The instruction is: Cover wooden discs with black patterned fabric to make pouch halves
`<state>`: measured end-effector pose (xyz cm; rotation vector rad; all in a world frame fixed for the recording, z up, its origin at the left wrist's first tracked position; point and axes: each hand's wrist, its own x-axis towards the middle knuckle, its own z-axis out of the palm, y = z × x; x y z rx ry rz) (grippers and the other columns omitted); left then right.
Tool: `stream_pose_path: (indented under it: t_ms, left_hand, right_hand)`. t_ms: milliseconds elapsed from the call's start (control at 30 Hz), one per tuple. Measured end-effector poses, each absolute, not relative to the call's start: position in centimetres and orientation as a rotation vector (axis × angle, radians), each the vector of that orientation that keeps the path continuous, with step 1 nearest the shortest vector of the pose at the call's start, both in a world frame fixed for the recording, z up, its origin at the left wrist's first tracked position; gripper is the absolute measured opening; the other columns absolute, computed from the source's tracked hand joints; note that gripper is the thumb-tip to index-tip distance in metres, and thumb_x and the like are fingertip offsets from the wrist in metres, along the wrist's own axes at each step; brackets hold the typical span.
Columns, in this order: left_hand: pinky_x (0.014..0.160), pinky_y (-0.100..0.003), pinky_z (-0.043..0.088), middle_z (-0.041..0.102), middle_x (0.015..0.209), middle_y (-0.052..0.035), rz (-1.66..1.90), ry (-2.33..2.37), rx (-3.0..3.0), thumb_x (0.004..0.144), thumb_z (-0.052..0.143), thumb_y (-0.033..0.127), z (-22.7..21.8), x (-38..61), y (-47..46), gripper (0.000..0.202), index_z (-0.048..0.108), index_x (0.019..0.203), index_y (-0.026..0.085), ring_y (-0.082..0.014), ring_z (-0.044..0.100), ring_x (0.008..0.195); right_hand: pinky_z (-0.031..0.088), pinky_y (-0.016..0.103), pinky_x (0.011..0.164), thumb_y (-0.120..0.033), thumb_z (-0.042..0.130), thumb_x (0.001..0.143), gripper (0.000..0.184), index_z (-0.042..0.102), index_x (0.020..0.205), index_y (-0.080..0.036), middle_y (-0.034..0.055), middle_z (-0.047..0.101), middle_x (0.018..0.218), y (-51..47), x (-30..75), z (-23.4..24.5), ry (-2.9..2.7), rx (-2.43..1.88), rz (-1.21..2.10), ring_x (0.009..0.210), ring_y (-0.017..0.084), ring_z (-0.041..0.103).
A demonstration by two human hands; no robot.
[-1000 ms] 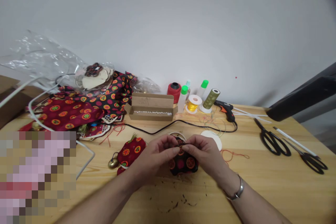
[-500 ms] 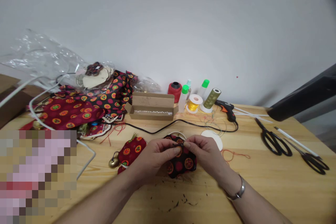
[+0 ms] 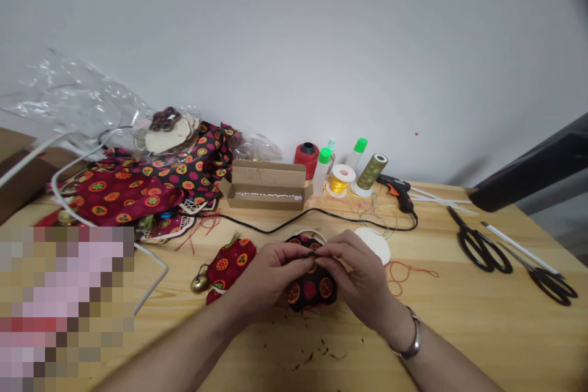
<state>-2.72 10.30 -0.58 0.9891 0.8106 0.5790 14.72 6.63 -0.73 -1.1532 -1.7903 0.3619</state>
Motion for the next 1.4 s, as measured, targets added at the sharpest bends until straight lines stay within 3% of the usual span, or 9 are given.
stream_pose_path:
  t_ms: [433, 700, 833, 1033, 1233, 1400]
  left_hand:
    - [0.066, -0.023, 0.044, 0.074, 0.08, -0.001, 0.585, 0.923, 1.483, 0.081, 0.057, 0.029, -0.3, -2.8, 10.0, 0.027, 0.075, 0.099, 0.021, -0.0153, 0.06, 0.071]
    - [0.067, -0.023, 0.044, 0.073, 0.081, -0.0008, 0.557, 0.923, 1.608, 0.084, 0.051, 0.027, -0.3, -2.6, 9.9, 0.027, 0.076, 0.091, 0.018, -0.0171, 0.061, 0.074]
    - [0.067, -0.022, 0.044, 0.074, 0.081, -0.0006, 0.553, 0.876, 1.586, 0.085, 0.051, 0.027, -0.5, -2.6, 9.9, 0.027, 0.076, 0.093, 0.018, -0.0169, 0.062, 0.074]
    - [0.07, -0.023, 0.047, 0.076, 0.085, -0.0002, 0.603, 0.855, 1.426, 0.08, 0.059, 0.026, -0.6, -2.8, 9.9, 0.022, 0.076, 0.093, 0.022, -0.0175, 0.064, 0.077]
    - [0.065, -0.024, 0.05, 0.076, 0.079, -0.0056, 0.613, 0.885, 0.949, 0.073, 0.07, 0.03, -0.4, -2.6, 10.0, 0.02, 0.077, 0.086, 0.017, -0.0171, 0.067, 0.067]
    - [0.069, -0.027, 0.053, 0.076, 0.085, -0.0098, 0.732, 0.737, 0.735, 0.077, 0.067, 0.026, -0.8, -2.6, 10.7, 0.024, 0.073, 0.097, 0.014, -0.0173, 0.069, 0.07]
  right_hand:
    - [0.047, 0.023, 0.061, -0.014, 0.057, 0.087, 0.013, 0.068, 0.084, -0.02, 0.001, 0.068, 0.072, 6.8, 14.9, -1.0, -1.856, -1.234, 0.461, 0.066, 0.013, 0.062]
    - [0.045, 0.032, 0.066, -0.008, 0.04, 0.091, 0.021, 0.061, 0.091, -0.013, 0.0093, 0.063, 0.081, 6.4, 15.3, -1.2, -2.246, -1.159, 0.006, 0.075, 0.02, 0.053]
    - [0.043, 0.034, 0.065, -0.004, 0.038, 0.088, 0.022, 0.059, 0.091, -0.011, 0.0108, 0.06, 0.081, 5.8, 14.8, -1.0, -2.316, -1.227, -0.012, 0.075, 0.021, 0.05]
    - [0.04, 0.027, 0.06, -0.013, 0.038, 0.091, 0.021, 0.054, 0.079, -0.017, 0.0042, 0.055, 0.072, 6.5, 14.6, -1.2, -1.894, -1.387, 0.304, 0.066, 0.016, 0.05]
    - [0.035, 0.023, 0.051, -0.034, 0.048, 0.09, 0.025, 0.051, 0.07, -0.019, -0.003, 0.046, 0.06, 7.8, 17.4, 0.2, -1.297, -1.425, 0.715, 0.054, 0.012, 0.042]
    - [0.038, 0.022, 0.056, -0.032, 0.048, 0.091, 0.033, 0.052, 0.061, -0.019, -0.0023, 0.049, 0.059, 5.5, 16.0, 2.1, -1.874, -0.96, 1.249, 0.057, 0.011, 0.046]
